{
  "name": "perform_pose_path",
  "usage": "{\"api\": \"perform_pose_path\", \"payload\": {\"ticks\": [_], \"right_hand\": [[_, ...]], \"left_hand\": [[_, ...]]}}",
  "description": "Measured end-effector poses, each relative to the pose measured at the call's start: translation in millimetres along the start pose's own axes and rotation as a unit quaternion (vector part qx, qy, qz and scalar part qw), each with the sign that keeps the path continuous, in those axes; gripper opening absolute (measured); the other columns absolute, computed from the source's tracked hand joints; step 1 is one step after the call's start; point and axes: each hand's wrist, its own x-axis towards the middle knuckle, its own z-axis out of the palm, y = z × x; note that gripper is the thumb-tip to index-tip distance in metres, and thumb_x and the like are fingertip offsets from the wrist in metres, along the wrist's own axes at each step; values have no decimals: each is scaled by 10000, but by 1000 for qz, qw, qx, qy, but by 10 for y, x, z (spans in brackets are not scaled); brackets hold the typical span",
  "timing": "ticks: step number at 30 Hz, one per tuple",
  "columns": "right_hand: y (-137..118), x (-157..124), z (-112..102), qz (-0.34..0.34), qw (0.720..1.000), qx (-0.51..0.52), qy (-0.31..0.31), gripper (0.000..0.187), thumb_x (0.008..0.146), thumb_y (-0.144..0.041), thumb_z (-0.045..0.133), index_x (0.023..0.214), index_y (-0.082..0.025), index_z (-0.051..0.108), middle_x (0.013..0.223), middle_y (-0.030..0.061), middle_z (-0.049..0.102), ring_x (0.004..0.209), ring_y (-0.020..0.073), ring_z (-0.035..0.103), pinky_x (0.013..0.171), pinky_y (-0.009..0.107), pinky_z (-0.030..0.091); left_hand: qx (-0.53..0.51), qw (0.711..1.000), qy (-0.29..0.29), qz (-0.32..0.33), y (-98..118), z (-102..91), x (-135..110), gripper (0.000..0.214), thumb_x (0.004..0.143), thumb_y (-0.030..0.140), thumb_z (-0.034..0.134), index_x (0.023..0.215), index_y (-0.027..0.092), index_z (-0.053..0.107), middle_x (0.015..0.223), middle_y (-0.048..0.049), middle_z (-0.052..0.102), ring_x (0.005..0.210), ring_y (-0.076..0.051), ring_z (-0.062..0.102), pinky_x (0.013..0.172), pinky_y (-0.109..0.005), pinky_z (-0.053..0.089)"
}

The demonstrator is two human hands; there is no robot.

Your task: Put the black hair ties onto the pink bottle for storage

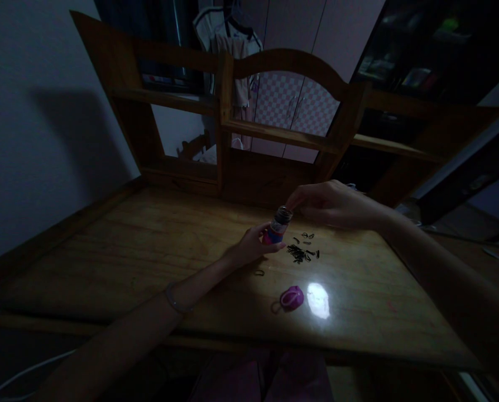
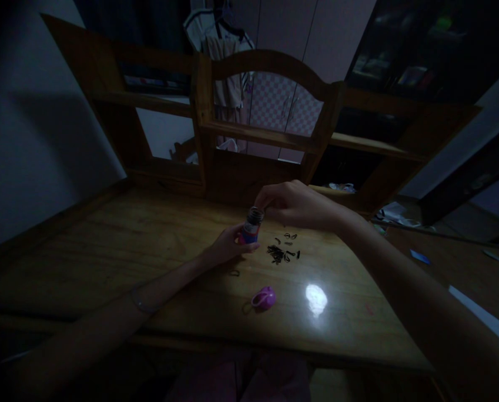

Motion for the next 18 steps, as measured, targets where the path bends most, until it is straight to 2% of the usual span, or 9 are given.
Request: {"api": "perform_pose_path", "payload": {"ticks": [6,8,9,11,13,14,15,17,18], "right_hand": [[3,22,164,-17,999,28,-12,303,813,-141,533,1105,-184,601,863,4,723,620,109,625,552,202,424],[3,16,182,-20,999,38,9,299,805,-154,564,1101,-193,582,821,-6,717,569,108,600,524,204,409],[11,5,184,-20,998,43,42,280,801,-165,579,1078,-197,585,822,-4,714,570,111,595,525,208,410],[54,-31,201,-9,986,58,157,209,809,-180,579,1016,-201,597,851,10,702,620,125,604,557,223,429],[137,-78,280,17,957,70,281,149,830,-180,550,969,-194,603,846,23,680,678,141,607,590,239,443],[186,-100,355,30,947,71,311,129,836,-177,540,947,-189,606,811,22,664,679,143,600,589,242,441],[232,-119,455,43,950,65,302,118,835,-176,541,929,-183,613,770,18,649,660,142,587,574,241,432],[293,-140,717,45,986,55,151,74,812,-172,574,859,-174,631,706,6,632,612,131,569,554,234,419],[302,-138,863,40,994,64,77,97,810,-167,576,881,-170,643,713,9,635,615,129,576,564,231,428]], "left_hand": [[13,1000,10,7,0,1,8,457,694,416,772,1055,162,654,913,-33,672,790,-141,581,692,-221,450],[20,1000,18,8,-1,0,4,460,692,426,770,1051,164,653,917,-35,673,802,-148,589,705,-228,456],[23,999,21,8,-4,0,3,452,696,429,765,1046,166,653,917,-34,673,804,-149,592,710,-232,460],[25,999,35,9,-15,0,5,438,700,428,760,1038,170,654,923,-35,672,809,-153,598,713,-239,468],[26,996,85,-1,-33,-2,19,436,688,419,768,1026,169,651,926,-39,668,812,-159,601,703,-245,475],[27,992,121,-11,-42,-6,30,443,679,416,774,1024,169,648,927,-42,665,814,-163,603,697,-248,478],[29,986,160,-23,-53,-13,45,450,671,416,779,1021,169,643,923,-44,663,812,-166,603,689,-249,480],[31,973,225,-41,-75,-37,77,454,672,426,778,1018,171,631,911,-46,656,801,-165,601,676,-250,482],[31,968,245,-46,-88,-52,92,454,678,435,773,1018,174,624,904,-45,653,791,-162,601,670,-249,483]]}}
